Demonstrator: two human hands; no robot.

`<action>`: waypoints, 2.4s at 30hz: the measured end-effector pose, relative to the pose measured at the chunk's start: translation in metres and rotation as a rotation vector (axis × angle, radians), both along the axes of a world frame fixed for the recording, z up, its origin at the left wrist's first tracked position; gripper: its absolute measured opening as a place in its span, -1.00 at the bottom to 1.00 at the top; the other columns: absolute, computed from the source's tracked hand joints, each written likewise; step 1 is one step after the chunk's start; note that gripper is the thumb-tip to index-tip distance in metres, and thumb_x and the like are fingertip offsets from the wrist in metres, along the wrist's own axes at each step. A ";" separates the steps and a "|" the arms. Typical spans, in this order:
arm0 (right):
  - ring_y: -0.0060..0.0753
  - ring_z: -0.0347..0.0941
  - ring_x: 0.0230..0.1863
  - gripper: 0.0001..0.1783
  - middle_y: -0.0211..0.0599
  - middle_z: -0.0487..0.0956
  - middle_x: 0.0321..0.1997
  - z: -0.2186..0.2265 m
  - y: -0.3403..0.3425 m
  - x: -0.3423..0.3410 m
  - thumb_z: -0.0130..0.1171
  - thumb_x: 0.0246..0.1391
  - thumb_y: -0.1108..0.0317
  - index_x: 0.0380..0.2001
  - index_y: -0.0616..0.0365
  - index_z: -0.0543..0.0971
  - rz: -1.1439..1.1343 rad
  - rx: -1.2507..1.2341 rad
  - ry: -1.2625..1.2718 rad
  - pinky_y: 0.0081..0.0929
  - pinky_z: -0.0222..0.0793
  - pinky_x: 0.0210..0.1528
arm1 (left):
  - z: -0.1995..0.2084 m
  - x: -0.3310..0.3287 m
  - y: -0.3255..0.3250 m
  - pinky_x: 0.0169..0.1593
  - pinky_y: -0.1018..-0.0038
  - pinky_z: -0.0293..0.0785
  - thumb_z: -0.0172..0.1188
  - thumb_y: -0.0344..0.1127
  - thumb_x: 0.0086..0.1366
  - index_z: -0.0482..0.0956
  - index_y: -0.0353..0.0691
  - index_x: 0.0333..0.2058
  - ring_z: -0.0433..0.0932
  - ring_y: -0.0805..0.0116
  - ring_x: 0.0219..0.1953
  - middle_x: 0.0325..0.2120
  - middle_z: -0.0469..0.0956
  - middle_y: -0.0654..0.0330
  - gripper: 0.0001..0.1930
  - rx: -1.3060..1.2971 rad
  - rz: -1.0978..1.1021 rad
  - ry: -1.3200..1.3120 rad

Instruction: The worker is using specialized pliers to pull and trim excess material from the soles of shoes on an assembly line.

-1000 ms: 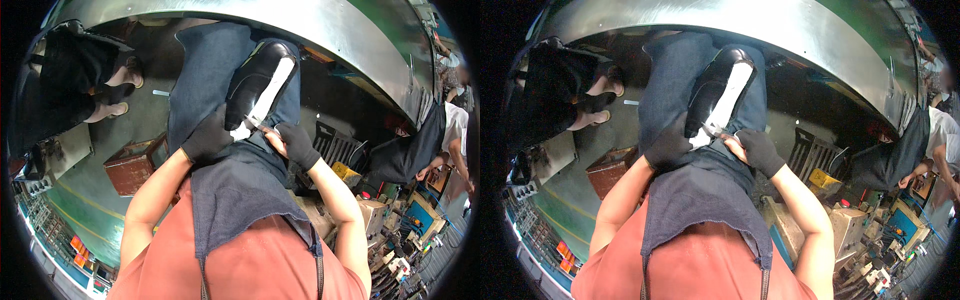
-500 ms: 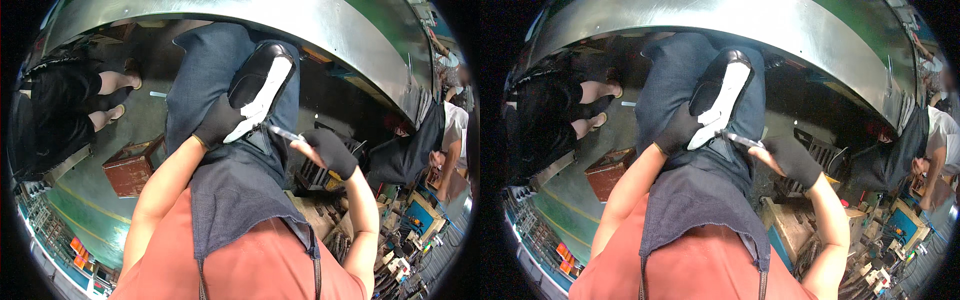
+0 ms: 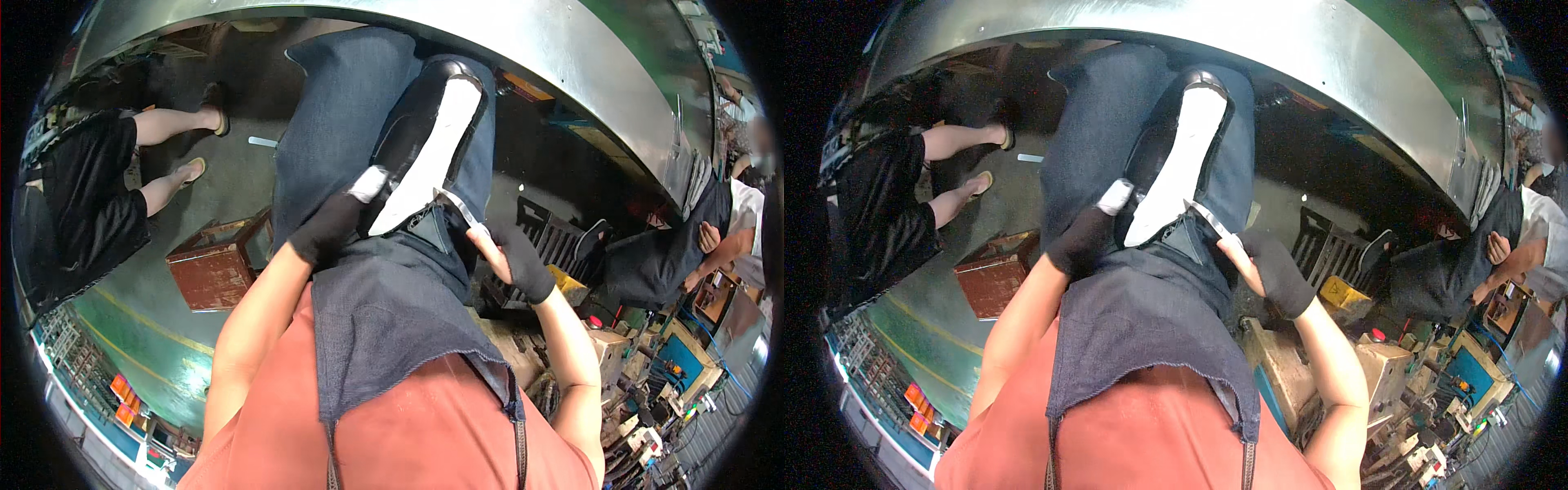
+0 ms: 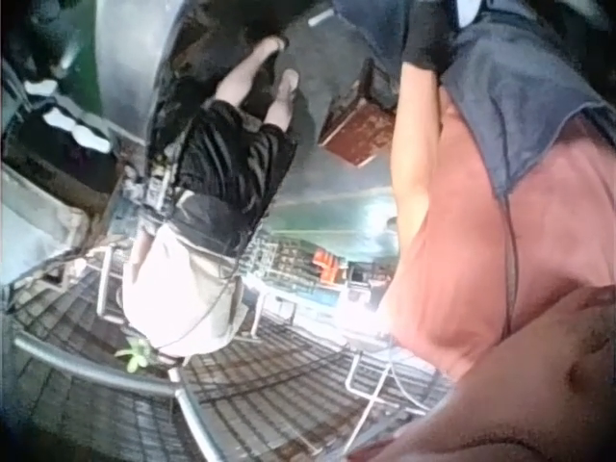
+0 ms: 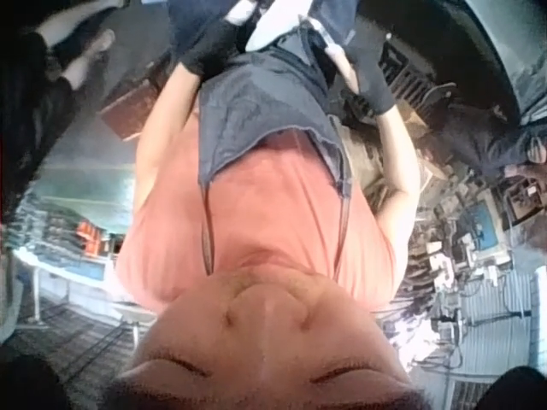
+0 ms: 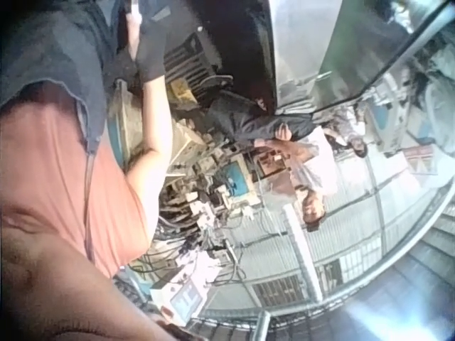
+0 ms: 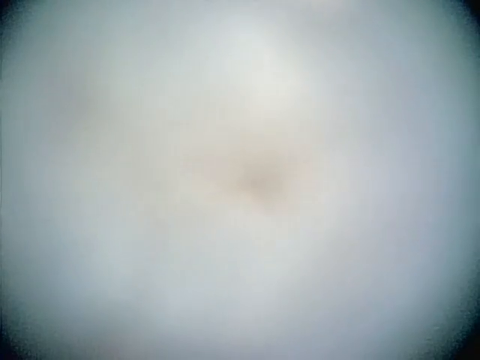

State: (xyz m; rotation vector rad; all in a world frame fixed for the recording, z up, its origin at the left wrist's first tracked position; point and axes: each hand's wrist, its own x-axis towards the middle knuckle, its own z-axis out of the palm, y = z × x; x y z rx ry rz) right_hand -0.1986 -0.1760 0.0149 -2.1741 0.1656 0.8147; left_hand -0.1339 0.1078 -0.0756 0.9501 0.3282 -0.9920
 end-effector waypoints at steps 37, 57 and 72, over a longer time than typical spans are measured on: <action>-0.13 0.57 -0.39 -0.59 -0.20 0.59 -0.32 -0.023 0.055 0.026 0.33 0.06 0.01 -0.53 0.14 0.51 0.348 -0.039 -0.398 -0.30 0.43 -0.39 | 0.002 0.000 -0.007 0.18 0.20 0.39 0.44 -0.07 0.12 -0.08 -0.38 0.37 0.44 -0.05 0.20 0.16 0.36 -0.28 0.06 0.443 -0.241 -0.686; -0.56 0.31 -0.55 -0.65 -0.31 0.43 -0.62 0.006 0.003 -0.043 0.18 0.25 0.21 -0.52 0.27 0.52 -0.342 0.131 -0.196 -0.48 0.21 -0.47 | 0.086 0.086 -0.039 0.27 0.36 0.33 0.50 -0.24 0.03 0.29 -0.32 0.26 0.45 0.11 0.21 0.17 0.44 -0.07 -0.16 0.802 -0.133 -1.314; -0.02 0.60 -0.23 -0.51 -0.03 0.63 -0.37 0.048 0.054 0.052 -0.02 0.27 -0.03 -0.44 0.14 0.65 0.586 -0.573 -0.414 -0.13 0.47 0.00 | 0.019 -0.009 -0.027 0.27 0.34 0.30 0.29 -0.25 0.25 -0.08 -0.54 0.37 0.37 0.05 0.27 0.23 0.32 -0.26 -0.09 0.447 -0.152 -0.895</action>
